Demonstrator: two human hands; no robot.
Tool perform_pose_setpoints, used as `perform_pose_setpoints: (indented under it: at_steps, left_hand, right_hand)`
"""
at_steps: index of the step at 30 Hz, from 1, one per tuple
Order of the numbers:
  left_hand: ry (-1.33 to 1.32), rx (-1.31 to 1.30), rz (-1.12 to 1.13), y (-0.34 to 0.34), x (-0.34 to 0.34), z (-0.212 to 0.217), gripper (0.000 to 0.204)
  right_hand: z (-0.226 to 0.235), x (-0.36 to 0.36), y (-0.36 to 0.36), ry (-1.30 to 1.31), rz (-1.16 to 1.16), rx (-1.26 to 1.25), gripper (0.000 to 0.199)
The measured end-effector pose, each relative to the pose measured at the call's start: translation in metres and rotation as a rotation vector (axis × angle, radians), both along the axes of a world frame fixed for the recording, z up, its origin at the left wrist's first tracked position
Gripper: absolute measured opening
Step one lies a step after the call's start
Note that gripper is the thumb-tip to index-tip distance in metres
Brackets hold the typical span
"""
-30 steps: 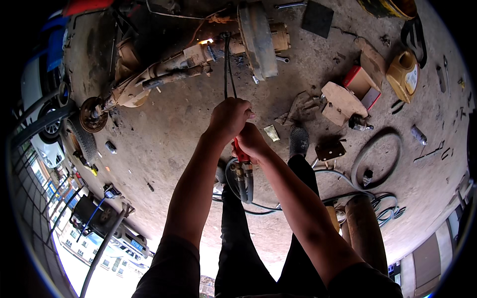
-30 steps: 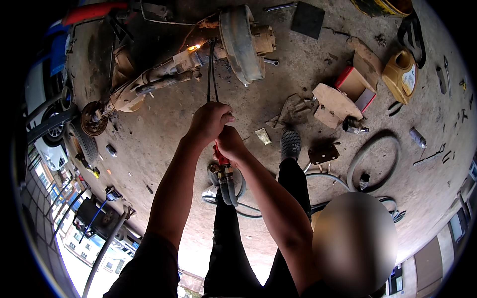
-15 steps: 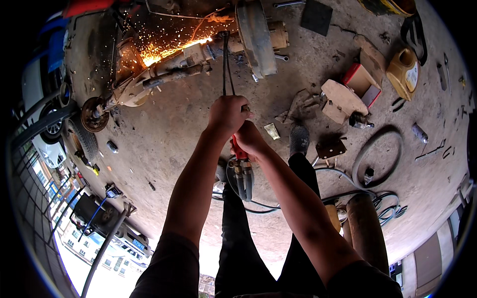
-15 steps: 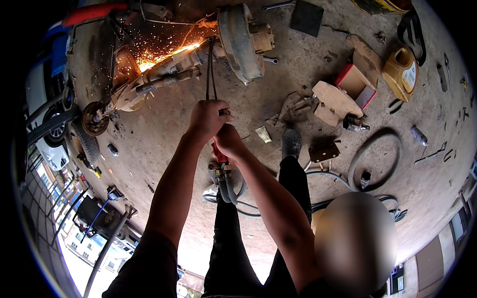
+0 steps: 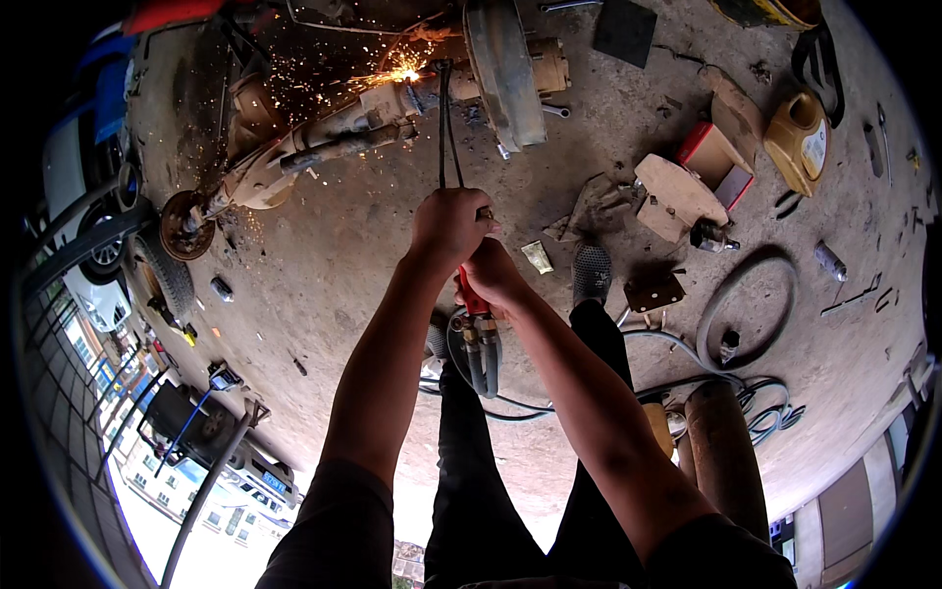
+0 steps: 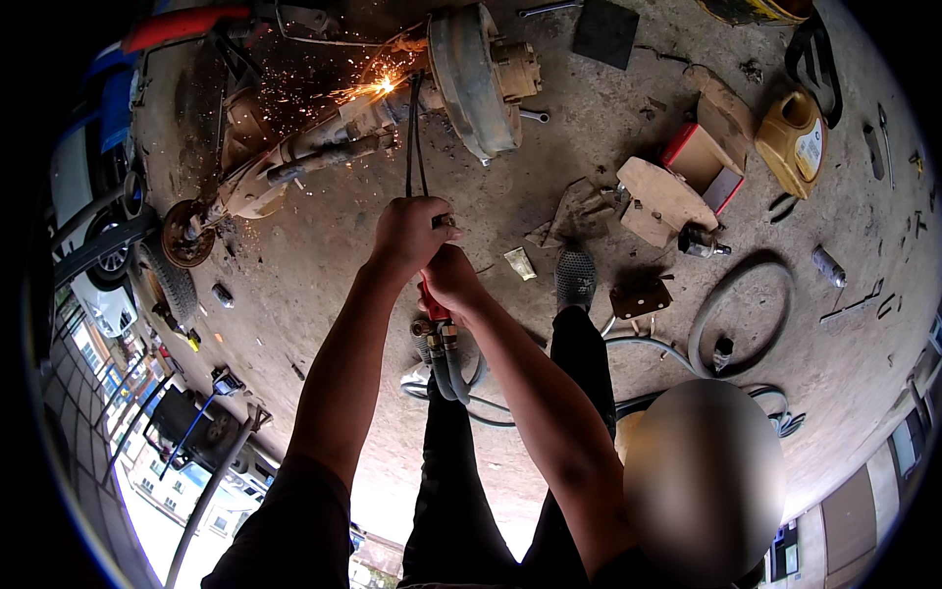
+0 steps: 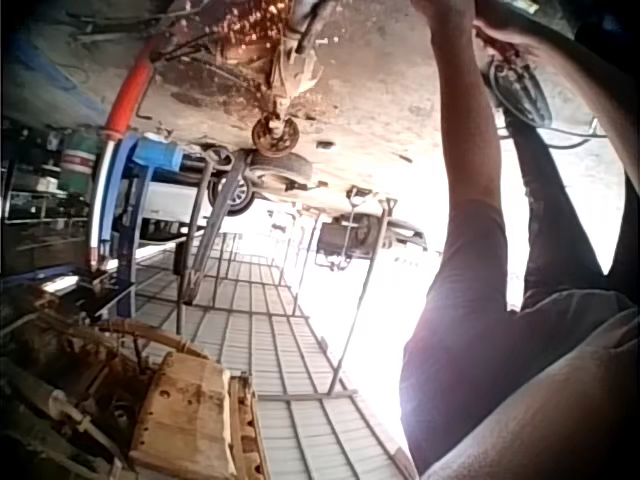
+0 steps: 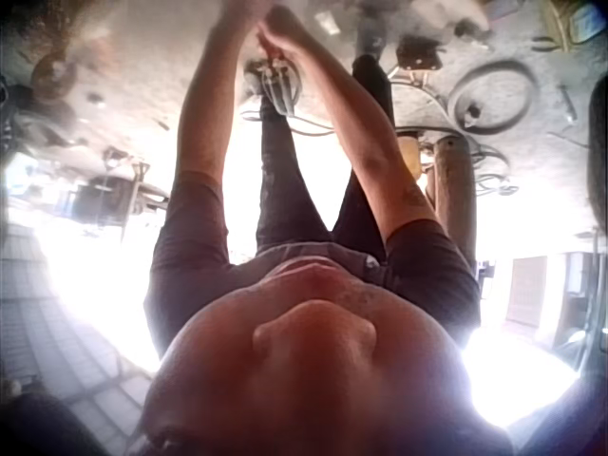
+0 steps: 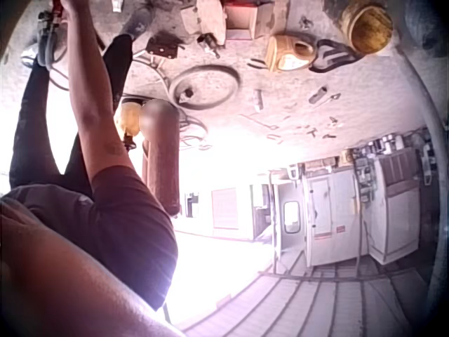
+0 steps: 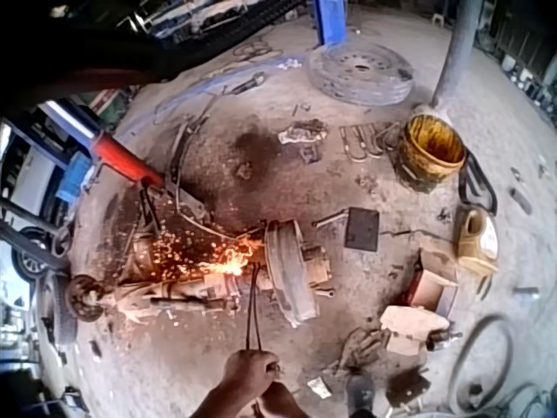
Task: The person uses a handheld cutting torch to cut a metal axle assembly in a workshop. They ignite the torch, direct the flame to the metal, and cut through the component while sparks fly. After finishing the cut, the person walks across the workshop floor and picks up a yellow electrical plug.
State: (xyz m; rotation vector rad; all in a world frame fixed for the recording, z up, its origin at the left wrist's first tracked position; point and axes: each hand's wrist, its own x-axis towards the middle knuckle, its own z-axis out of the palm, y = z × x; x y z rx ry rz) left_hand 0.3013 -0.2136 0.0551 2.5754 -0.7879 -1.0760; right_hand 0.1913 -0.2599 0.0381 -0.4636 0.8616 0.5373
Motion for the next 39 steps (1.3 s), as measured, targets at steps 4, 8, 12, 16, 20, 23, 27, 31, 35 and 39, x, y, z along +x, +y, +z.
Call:
perform_pose_setpoints:
  at_steps: [4, 8, 12, 16, 20, 23, 27, 31, 35, 39]
  left_hand:
    - [-0.029, -0.068, 0.01, 0.005, 0.001, -0.007, 0.032]
    - [-0.033, -0.057, 0.016, 0.004, 0.0, -0.007, 0.032]
    - [-0.034, -0.037, 0.046, 0.001, -0.003, -0.006, 0.034]
    - [-0.033, -0.059, 0.062, 0.006, -0.004, -0.007, 0.034]
    - [-0.036, -0.036, 0.05, 0.004, -0.005, -0.005, 0.035]
    - [-0.024, -0.01, 0.053, 0.004, -0.006, -0.004, 0.036]
    - [-0.029, -0.036, 0.057, 0.005, -0.006, -0.008, 0.036]
    - [-0.042, -0.019, 0.044, 0.005, -0.005, -0.01, 0.036]
    - [-0.026, -0.013, 0.058, 0.005, -0.005, -0.011, 0.04]
    - [-0.024, 0.013, 0.052, 0.004, -0.004, -0.01, 0.043]
  right_hand:
    - [-0.001, 0.004, 0.0, -0.002, -0.001, 0.003, 0.028]
    - [0.003, 0.005, -0.002, 0.002, -0.009, -0.005, 0.026]
    - [-0.002, 0.001, -0.001, 0.008, -0.007, 0.012, 0.025]
    - [0.0, 0.0, 0.001, -0.001, -0.02, 0.019, 0.024]
    - [-0.004, -0.002, 0.004, -0.004, -0.022, 0.03, 0.024]
    - [-0.004, -0.003, 0.005, -0.002, -0.022, 0.023, 0.024]
    - [-0.006, -0.003, 0.005, -0.014, -0.009, -0.002, 0.024]
    - [-0.001, 0.0, 0.001, 0.003, -0.021, 0.015, 0.023]
    - [-0.001, 0.0, 0.001, -0.006, -0.033, 0.018, 0.023]
    - [-0.007, 0.0, 0.003, -0.019, -0.017, 0.01, 0.023]
